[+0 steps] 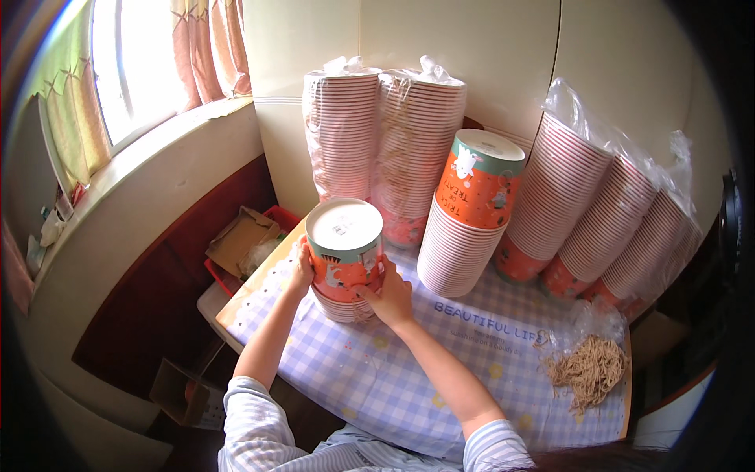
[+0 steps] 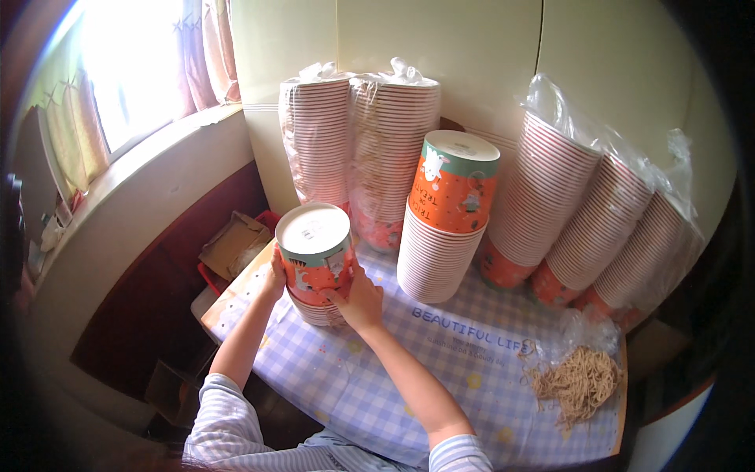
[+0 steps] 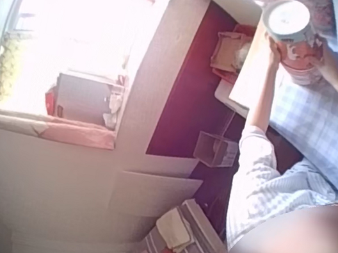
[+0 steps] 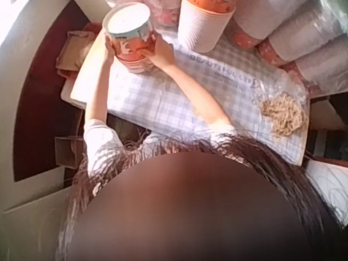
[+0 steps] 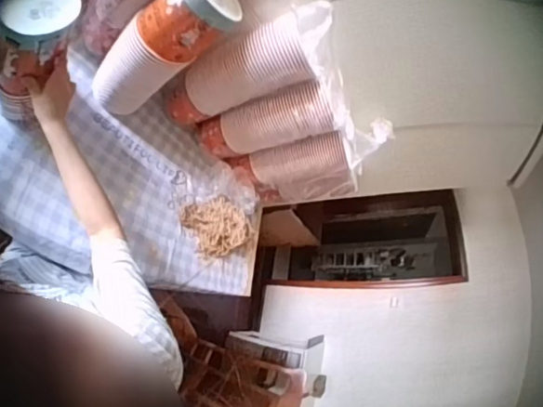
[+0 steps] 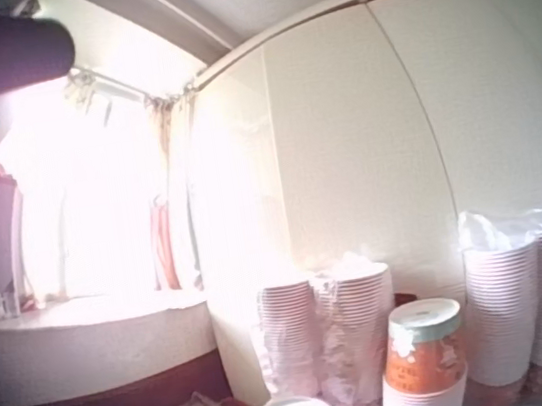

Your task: Placing rubber bands around the rims of decorative paper buckets for assembly or packaging.

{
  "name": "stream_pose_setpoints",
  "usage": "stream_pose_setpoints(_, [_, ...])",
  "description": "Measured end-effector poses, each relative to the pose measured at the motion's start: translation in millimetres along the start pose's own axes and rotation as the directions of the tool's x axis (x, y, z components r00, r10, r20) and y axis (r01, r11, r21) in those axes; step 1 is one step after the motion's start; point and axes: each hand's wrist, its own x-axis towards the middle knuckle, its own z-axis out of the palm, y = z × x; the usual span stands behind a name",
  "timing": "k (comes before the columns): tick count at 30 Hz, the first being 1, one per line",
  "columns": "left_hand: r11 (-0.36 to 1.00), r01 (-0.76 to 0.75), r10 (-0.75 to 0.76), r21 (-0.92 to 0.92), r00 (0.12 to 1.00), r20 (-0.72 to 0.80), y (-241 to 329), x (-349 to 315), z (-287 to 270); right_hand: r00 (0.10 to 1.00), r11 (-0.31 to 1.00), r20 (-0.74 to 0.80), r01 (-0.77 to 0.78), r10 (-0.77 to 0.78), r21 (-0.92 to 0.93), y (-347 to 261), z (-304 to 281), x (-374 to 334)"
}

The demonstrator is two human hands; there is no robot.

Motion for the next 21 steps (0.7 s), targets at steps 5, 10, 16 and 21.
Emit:
stream_pose_setpoints(5, [0.998,-0.065,0.063,-0.023,0.995,-0.078,-5.4,-0.9,-4.0,0.999,1.0,0.045,-0.004,0.003,0.013,-3.7,-2.6,-3.4])
stream_pose_setpoints(10, [0.988,0.009,-0.002,0.153,0.999,-0.046,56.7,-18.8,6.0,1.0,1.0,0.03,-0.003,0.004,-0.028,44.5,5.8,-10.7])
stream_pose_setpoints(16, [0.991,-0.056,0.054,0.121,0.998,0.018,90.3,-30.7,0.3,0.998,0.998,-0.024,0.05,-0.051,-0.026,85.6,-8.3,-34.6])
stream_pose_setpoints(21, [0.979,0.118,-0.143,0.163,0.979,0.149,25.8,-68.6,-28.8,0.963,0.961,0.057,0.268,-0.264,-0.064,59.0,-6.3,-41.0])
